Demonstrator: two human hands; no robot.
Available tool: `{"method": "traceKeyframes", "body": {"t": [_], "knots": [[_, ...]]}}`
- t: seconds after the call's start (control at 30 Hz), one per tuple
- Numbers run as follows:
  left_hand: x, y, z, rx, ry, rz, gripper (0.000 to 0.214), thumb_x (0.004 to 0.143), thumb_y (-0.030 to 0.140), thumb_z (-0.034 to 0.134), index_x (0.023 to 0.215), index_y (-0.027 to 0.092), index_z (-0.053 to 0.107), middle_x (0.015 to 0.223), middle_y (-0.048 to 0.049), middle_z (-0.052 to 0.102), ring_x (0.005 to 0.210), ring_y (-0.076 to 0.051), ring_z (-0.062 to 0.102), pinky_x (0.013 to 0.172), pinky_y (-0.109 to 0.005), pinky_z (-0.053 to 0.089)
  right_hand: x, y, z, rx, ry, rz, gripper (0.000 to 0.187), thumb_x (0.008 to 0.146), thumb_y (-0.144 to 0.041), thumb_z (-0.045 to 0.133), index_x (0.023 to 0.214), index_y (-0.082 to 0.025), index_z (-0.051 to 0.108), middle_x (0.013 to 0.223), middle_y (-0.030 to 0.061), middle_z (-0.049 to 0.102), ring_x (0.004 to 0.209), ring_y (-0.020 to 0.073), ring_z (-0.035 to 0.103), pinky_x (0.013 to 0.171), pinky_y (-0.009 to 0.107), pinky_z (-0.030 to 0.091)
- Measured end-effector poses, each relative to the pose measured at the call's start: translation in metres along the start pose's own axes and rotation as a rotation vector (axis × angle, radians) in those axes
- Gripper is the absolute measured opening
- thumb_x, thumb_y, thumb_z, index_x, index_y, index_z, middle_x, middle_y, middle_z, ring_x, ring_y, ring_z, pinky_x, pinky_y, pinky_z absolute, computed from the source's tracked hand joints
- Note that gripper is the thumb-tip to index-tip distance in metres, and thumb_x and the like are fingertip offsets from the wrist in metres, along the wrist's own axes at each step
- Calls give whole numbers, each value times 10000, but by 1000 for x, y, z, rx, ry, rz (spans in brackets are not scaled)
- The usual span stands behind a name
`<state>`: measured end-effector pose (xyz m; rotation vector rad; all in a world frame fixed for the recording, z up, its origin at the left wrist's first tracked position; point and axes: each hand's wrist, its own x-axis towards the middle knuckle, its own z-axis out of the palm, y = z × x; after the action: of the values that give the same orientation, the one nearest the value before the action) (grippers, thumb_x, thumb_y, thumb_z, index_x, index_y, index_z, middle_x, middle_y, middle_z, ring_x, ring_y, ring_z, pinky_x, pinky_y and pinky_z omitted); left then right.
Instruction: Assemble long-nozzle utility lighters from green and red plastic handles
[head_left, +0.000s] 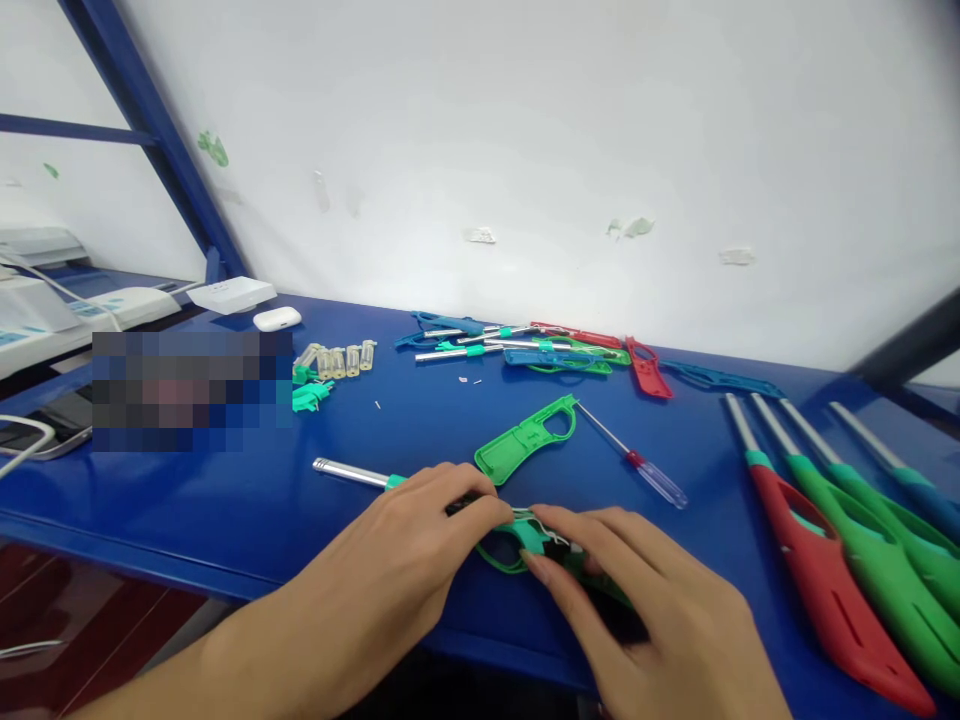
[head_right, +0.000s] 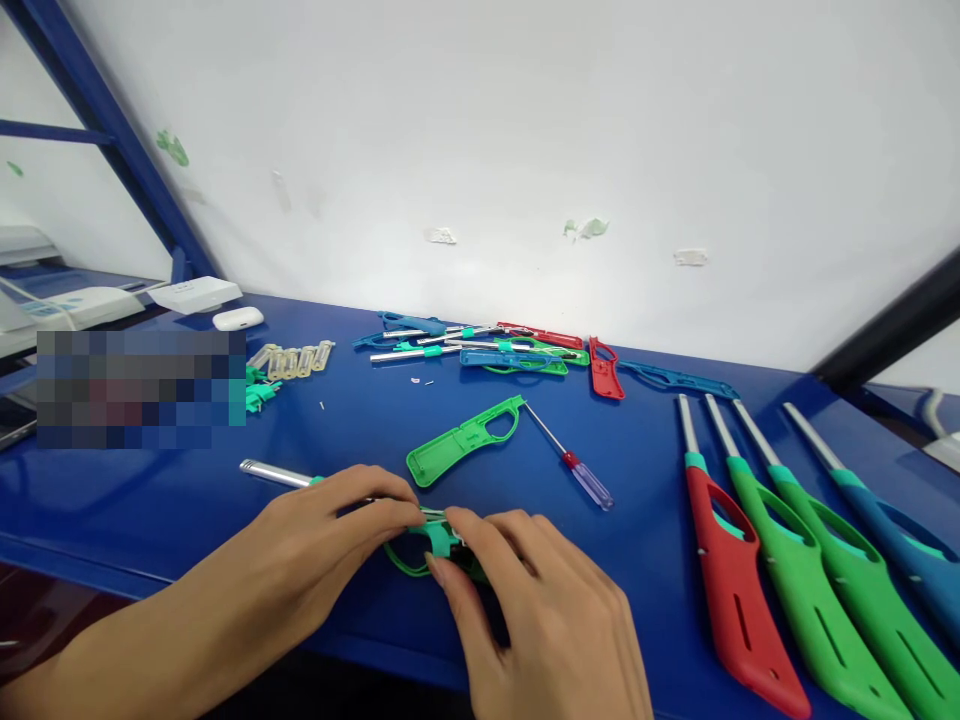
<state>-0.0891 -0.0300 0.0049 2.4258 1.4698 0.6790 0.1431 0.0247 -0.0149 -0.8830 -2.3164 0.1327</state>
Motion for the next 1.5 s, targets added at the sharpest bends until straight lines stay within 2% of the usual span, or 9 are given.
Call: {"method": "traceKeyframes", "body": {"t": [0.23, 0.5, 0.73, 1.0, 1.17, 1.5], "knots": [[1, -7, -1, -3, 31, 44, 550, 947, -75, 383, 1349, 278, 509, 1302, -47, 591, 1104, -179, 621, 935, -309, 523, 0, -2, -1, -25, 15, -23, 242, 1001, -306, 614, 1236, -290, 669, 1042, 21, 773, 839, 219, 752, 725, 343, 615], [5, -6, 2, 69, 116, 117, 468, 942, -96, 409, 1264, 214, 546, 1203, -51, 643, 1052, -189, 632, 922, -306, 522, 0, -2, -1, -46, 48, -31, 193, 996, -293, 622, 1183, -287, 669, 1005, 9, 768, 805, 207, 739, 710, 335, 583], [8, -6, 6, 38, 160, 140, 398, 956, -90, 424, 1194, 191, 573, 1149, -49, 659, 1008, -190, 627, 900, -310, 514, -1, -3, -1, -65, 86, -40, 175, 993, -298, 628, 1164, -294, 664, 981, -8, 762, 789, 196, 727, 667, 315, 554], [7, -8, 9, 39, 138, 126, 407, 973, -59, 407, 1251, 196, 558, 1179, -66, 623, 1007, -204, 608, 888, -327, 509, 1, -3, 0, -85, 109, -48, 160, 1008, -305, 604, 1154, -289, 666, 988, -4, 769, 779, 190, 733, 699, 310, 541], [7, -7, 9, 40, 136, 108, 406, 969, -70, 418, 1238, 202, 555, 1160, -51, 620, 999, -196, 603, 887, -316, 503, 1, -5, 1, -78, 117, 1, 145, 1020, -303, 584, 1136, -289, 670, 980, -5, 768, 788, 194, 727, 735, 317, 538], [7, -6, 9, 1, 116, 70, 373, 968, -67, 439, 1196, 207, 549, 1137, -32, 610, 972, -179, 590, 866, -296, 484, 3, -5, 0, -67, 138, -23, 60, 1013, -300, 586, 1052, -275, 625, 890, -21, 738, 695, 163, 694, 637, 282, 523]]}}
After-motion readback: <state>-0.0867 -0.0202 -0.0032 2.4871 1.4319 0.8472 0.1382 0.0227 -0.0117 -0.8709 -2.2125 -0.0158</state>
